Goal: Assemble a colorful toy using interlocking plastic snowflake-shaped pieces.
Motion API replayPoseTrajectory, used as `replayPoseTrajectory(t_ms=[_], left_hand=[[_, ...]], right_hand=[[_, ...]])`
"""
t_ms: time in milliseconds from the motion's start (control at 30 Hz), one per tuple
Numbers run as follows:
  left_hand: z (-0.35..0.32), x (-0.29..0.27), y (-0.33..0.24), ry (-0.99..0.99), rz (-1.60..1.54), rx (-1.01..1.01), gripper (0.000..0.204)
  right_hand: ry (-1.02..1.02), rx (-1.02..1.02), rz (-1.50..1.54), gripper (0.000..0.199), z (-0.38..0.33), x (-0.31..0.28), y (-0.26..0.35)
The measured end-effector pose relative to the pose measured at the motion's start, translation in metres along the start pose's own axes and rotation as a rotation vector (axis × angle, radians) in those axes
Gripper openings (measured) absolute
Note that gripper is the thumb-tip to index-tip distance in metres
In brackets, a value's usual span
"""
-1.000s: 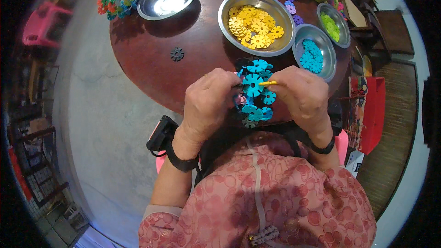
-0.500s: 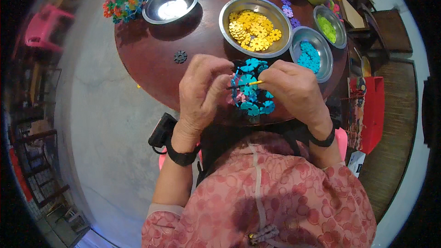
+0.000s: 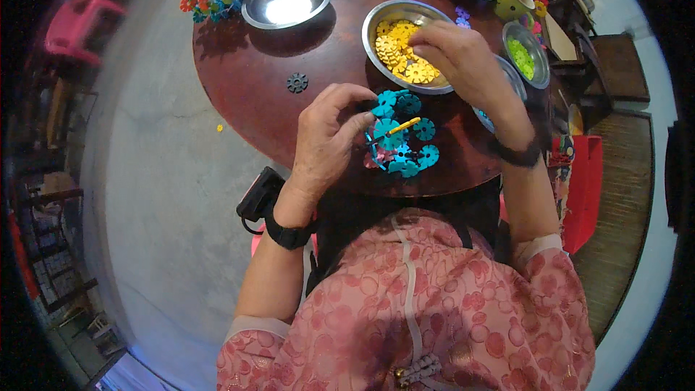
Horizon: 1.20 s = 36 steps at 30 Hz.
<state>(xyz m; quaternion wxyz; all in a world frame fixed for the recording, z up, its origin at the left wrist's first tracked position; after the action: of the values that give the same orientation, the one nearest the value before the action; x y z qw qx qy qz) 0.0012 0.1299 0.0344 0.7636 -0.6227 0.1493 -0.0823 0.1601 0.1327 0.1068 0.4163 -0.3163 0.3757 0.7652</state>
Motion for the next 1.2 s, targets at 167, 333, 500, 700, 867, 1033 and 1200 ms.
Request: replayPoseTrajectory(t_ms=[167, 333, 500, 700, 867, 1033, 1200], left_hand=[[0.000, -0.005, 0.008, -0.020, 0.005, -0.037, 0.017], [0.001, -0.011, -0.006, -0.051, 0.097, 0.095, 0.019], [0.000, -0.011, -0.009, -0.108, 0.052, 0.078, 0.027], [-0.001, -0.005, -0.015, -0.039, 0.152, 0.107, 0.033], [-0.003, 0.002, -0.016, 0.037, 0.189, 0.117, 0.038], [-0.002, -0.003, -0.017, -0.088, 0.100, 0.155, 0.033], [-0.003, -0.003, -0.017, -0.099, 0.125, 0.137, 0.031]], right_hand=[[0.091, 0.061, -0.200, 0.021, 0.005, 0.060, -0.047], [0.184, 0.136, -0.247, 0.025, 0.008, 0.080, -0.062], [0.183, 0.129, -0.221, 0.024, 0.003, 0.082, -0.064], [0.156, 0.121, -0.142, 0.021, -0.001, 0.076, -0.047], [0.129, 0.089, -0.155, 0.019, 0.000, 0.073, -0.048], [0.071, 0.085, -0.117, 0.013, -0.004, 0.039, -0.033], [-0.064, 0.117, 0.171, 0.012, -0.032, -0.010, 0.027]])
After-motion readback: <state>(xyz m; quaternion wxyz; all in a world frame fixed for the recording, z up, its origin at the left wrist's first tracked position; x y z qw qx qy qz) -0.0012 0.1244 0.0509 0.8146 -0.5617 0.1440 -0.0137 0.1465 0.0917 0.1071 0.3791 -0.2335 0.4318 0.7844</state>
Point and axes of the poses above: each hand's wrist, its own z-axis towards the middle knuckle, its own x-axis out of the palm, y = z × x, the point moved 10 cm from there along z, towards the middle knuckle, and after that the axes turned 11 degrees about -y, right-handed, at the moved point
